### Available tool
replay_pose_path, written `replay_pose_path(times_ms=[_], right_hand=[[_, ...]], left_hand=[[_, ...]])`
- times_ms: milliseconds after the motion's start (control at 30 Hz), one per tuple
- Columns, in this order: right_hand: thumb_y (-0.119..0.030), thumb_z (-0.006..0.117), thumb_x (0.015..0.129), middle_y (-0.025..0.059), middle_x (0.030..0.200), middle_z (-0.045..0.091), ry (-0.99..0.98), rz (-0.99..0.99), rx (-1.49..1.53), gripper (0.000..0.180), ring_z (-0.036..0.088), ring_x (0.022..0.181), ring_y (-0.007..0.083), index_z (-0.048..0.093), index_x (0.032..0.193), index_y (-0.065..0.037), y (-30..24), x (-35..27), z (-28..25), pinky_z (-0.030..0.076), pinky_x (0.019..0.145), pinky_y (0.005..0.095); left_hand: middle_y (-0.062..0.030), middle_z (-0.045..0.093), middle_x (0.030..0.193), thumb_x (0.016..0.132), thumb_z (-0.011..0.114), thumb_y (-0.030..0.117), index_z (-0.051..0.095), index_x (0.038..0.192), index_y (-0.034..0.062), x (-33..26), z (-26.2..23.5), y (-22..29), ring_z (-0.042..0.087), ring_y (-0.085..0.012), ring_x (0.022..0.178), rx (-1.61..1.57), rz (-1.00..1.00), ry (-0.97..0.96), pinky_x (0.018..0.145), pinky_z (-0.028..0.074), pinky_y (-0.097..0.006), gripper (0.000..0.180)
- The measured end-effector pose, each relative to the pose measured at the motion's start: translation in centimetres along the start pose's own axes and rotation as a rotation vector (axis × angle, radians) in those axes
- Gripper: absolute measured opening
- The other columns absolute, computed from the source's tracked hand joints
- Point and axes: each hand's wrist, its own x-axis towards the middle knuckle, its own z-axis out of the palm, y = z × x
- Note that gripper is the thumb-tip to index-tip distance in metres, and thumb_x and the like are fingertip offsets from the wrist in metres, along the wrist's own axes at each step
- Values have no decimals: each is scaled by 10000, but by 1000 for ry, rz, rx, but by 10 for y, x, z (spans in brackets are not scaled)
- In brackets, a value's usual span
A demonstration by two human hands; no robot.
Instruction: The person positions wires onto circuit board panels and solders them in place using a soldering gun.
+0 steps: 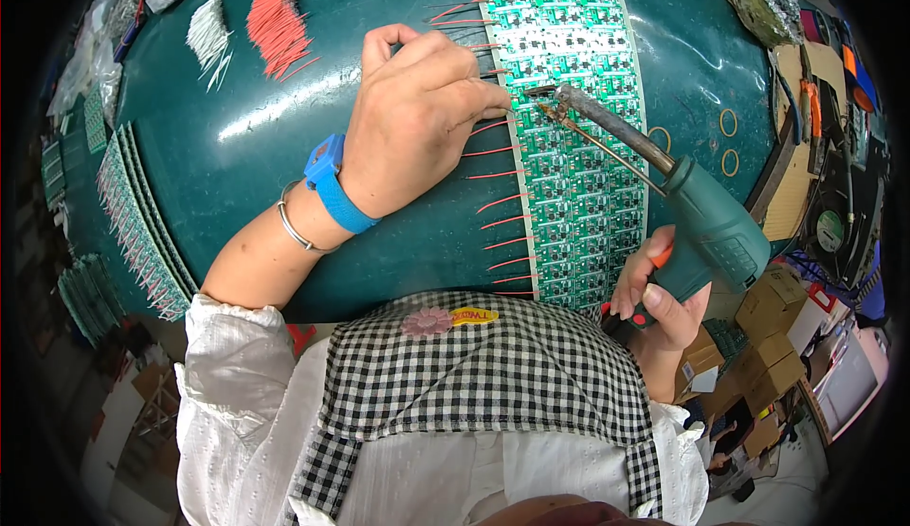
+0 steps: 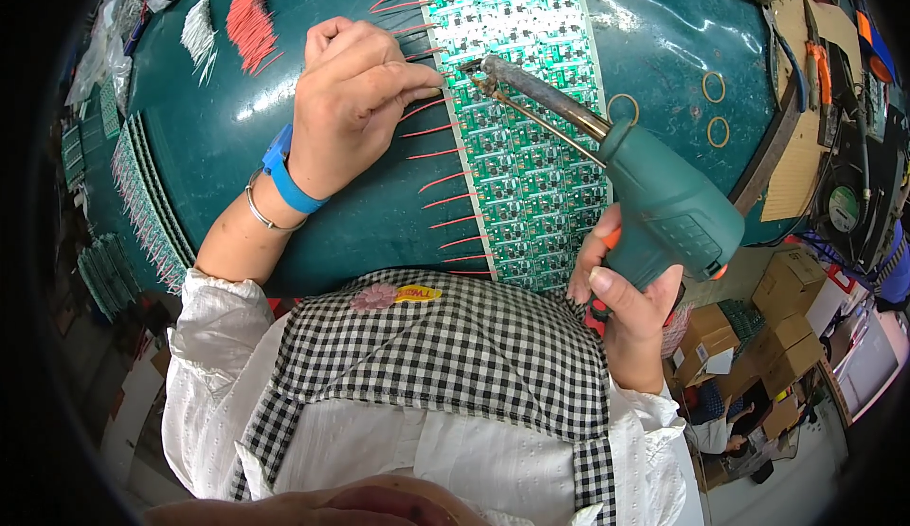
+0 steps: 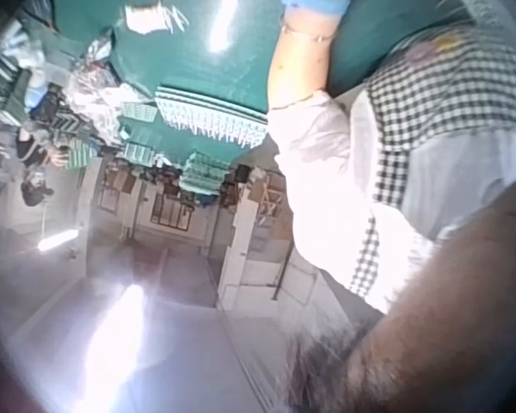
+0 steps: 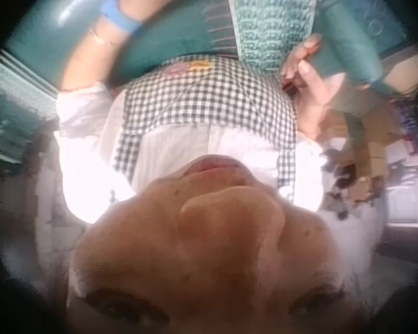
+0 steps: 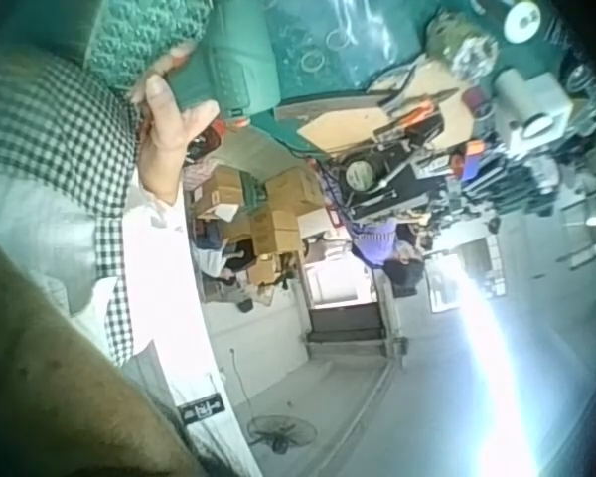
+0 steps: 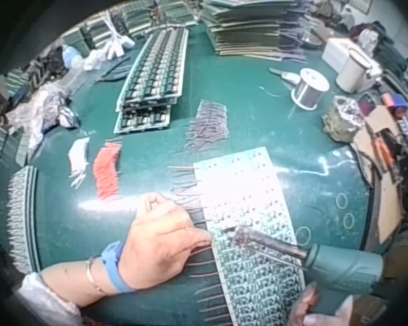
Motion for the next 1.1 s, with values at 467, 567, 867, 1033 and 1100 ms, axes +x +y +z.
replay_pose_path(times_ms=[467, 567, 867, 1033, 1100], right_hand=[[-164, 714, 747, 86, 626, 503, 5, -41, 18, 551, 526, 484, 167, 449, 1155, 94, -1, 0, 2, 469, 448, 293], [-177, 712, 750, 76, 601, 494, 3, -53, 4, 613, 515, 462, 166, 433, 1212, 113, 1, 3, 3, 468, 435, 294], [-143, 618, 782, 79, 627, 466, -15, -200, 82, 641, 499, 453, 167, 351, 1301, 122, -13, 11, -8, 462, 408, 301], [-155, 602, 803, 79, 659, 450, 47, -534, 172, 643, 476, 464, 161, 351, 1338, 101, -39, 30, -36, 444, 411, 296], [-171, 569, 827, 78, 678, 451, 36, -668, 183, 636, 465, 476, 163, 349, 1373, 70, -55, 39, -47, 431, 413, 312]], left_hand=[[0, 482, 667, 653, 752, -16, 711, 799, 112, -2, -2, 1, 523, -183, 691, -8, 6, 11, 813, 375, -345, 198], [-1, 480, 665, 653, 749, -14, 711, 798, 111, -2, -2, 2, 525, -185, 693, -7, -2, 10, 815, 376, -347, 195], [-8, 514, 717, 666, 733, 20, 677, 805, 107, 9, -10, 5, 550, -200, 752, 40, 14, -49, 827, 367, -384, 173], [-43, 483, 712, 688, 719, -19, 672, 820, 86, 11, -5, 9, 538, -224, 751, 24, 3, -71, 840, 377, -396, 175], [-52, 481, 717, 693, 712, -29, 667, 828, 74, 13, -8, 13, 535, -234, 755, 30, 10, -67, 853, 372, -397, 175]])
